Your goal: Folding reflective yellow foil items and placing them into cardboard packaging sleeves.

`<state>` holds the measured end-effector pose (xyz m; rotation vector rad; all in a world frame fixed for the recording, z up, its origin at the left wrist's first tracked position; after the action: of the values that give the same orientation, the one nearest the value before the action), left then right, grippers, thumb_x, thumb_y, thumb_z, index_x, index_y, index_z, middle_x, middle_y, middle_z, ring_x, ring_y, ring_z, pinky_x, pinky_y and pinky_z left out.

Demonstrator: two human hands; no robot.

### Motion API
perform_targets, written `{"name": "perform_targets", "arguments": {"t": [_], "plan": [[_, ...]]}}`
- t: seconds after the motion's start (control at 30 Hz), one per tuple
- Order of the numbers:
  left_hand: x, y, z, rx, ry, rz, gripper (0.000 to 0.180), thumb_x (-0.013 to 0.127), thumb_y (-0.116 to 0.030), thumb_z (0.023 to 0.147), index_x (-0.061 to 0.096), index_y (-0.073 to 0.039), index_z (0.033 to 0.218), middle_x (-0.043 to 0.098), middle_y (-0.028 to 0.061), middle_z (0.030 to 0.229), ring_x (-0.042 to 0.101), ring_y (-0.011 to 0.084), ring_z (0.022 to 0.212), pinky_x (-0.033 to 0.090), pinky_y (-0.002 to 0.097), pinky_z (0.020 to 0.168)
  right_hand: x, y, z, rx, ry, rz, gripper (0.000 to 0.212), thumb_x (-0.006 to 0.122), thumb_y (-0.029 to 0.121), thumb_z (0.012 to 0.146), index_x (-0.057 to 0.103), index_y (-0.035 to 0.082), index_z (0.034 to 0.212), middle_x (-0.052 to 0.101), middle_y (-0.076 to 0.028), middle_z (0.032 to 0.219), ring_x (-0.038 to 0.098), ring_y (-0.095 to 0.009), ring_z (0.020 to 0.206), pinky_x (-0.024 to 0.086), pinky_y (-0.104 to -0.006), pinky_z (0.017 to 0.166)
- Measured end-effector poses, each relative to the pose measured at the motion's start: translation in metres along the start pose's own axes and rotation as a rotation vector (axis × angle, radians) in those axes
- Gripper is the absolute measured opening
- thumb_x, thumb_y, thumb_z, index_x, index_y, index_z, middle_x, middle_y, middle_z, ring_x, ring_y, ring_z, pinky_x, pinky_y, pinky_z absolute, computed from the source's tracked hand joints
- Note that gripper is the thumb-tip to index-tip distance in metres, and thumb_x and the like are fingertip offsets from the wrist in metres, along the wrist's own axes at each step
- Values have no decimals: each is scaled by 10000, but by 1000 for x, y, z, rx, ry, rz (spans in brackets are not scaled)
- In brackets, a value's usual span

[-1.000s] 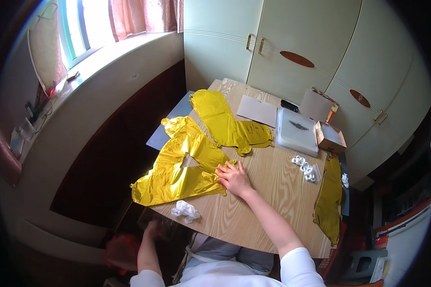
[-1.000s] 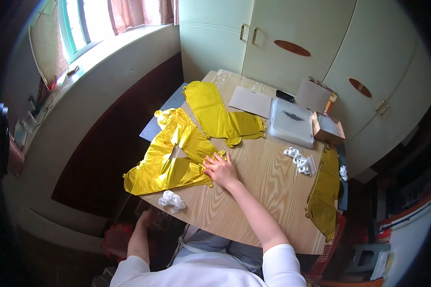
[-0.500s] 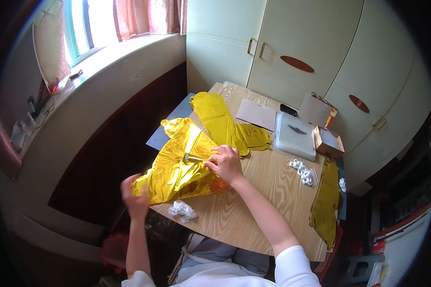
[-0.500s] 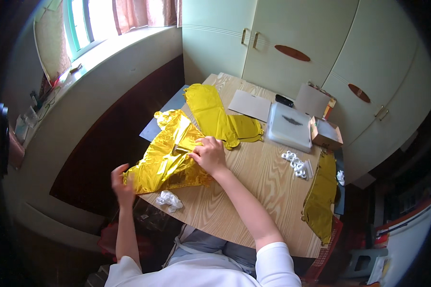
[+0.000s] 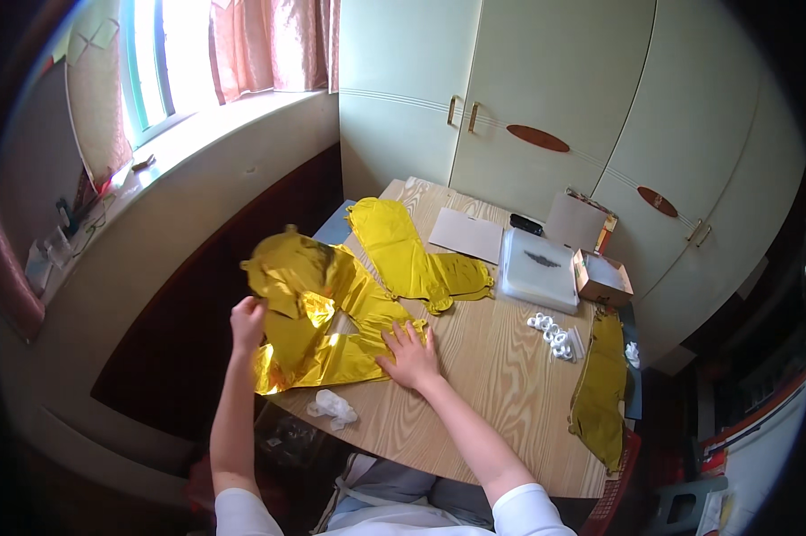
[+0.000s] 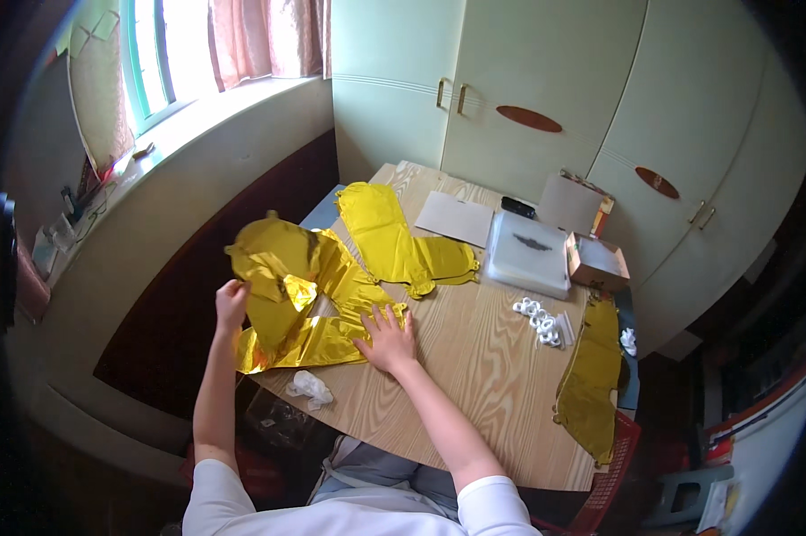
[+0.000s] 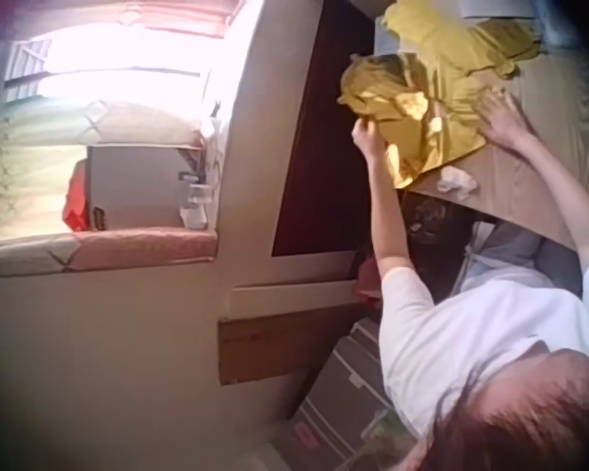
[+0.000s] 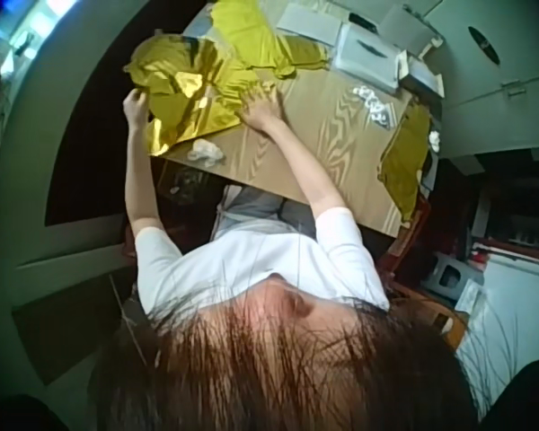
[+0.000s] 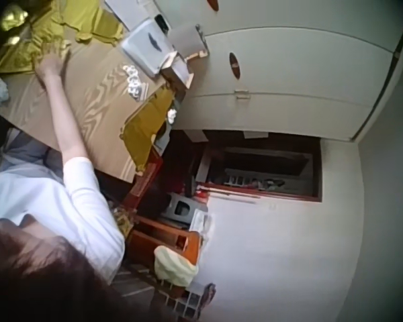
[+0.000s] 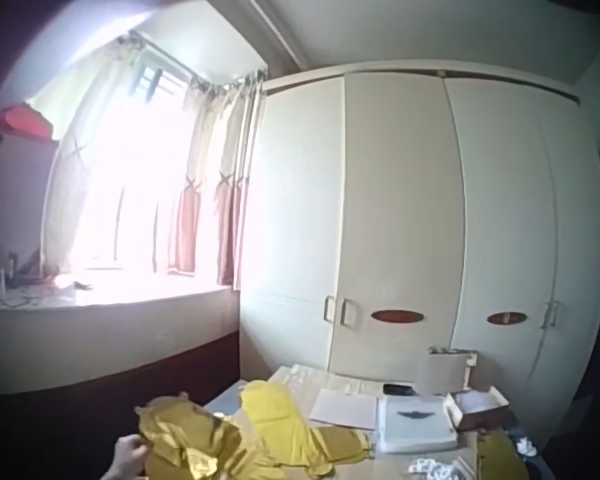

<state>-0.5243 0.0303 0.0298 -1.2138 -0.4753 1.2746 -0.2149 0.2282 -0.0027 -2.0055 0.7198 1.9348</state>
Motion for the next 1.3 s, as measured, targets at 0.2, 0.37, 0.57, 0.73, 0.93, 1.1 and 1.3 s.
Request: {"name": "perform_targets", "arguments": {"t": [0.2,0.37,0.57,0.73,0.93,1.1,1.3], "plan": [[-58,45,51,-163,-218,-190,195,638,-146,916,613,-40,754,507,-54,636,400,44,555,313,257,489,1,-15,-6,44,-45,13,677,351,614,949,263,274,1528,185,-17,1610,114,-250,1490,-8,-574,1179],[-160,66,121,-113,-464,364,292,685,-285,873,639,-6,800,577,38,630,480,124,598,431,349,608,4,-10,-4,36,-29,15,683,343,625,946,261,277,1528,166,-11,1614,101,-246,1492,-18,-578,1178],[-221,19,183,-24,-663,569,334,639,-346,903,672,-16,862,678,123,743,616,234,640,468,391,621,5,-19,-4,63,-30,14,690,345,627,942,260,274,1529,165,-9,1615,97,-244,1494,-18,-591,1173],[-298,-22,197,52,-859,667,386,616,-420,907,695,-54,1002,711,166,898,679,350,824,510,440,722,6,-12,-2,30,-45,17,695,344,623,941,257,263,1529,186,-34,1608,121,-255,1490,3,-601,1167],[-345,-75,192,217,-1003,752,470,548,-503,934,668,-80,1101,700,180,990,654,395,915,503,471,761,4,-7,-1,25,-41,38,696,377,607,932,297,237,1515,222,-61,1596,133,-275,1486,18,-625,1155],[-302,-124,188,269,-826,840,485,504,-516,954,669,-80,1090,693,182,1024,642,401,946,502,466,764,6,-18,-3,41,-93,39,692,394,600,929,330,218,1502,250,-72,1585,141,-290,1483,29,-633,1149],[-400,-96,209,236,-860,795,460,547,-492,939,664,-83,1113,706,147,1021,663,365,941,503,438,780,-3,-3,-4,6,-73,57,696,375,612,931,322,227,1509,238,-64,1590,122,-306,1484,21,-629,1154]]}}
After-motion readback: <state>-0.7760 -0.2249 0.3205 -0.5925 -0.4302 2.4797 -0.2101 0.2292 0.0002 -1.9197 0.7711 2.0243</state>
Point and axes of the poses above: each hand's wrist, its own z-axis towards the middle knuckle, its own x-axis out of the palm, y = z × x, the point moved 6 cm from there along z, towards the middle knuckle
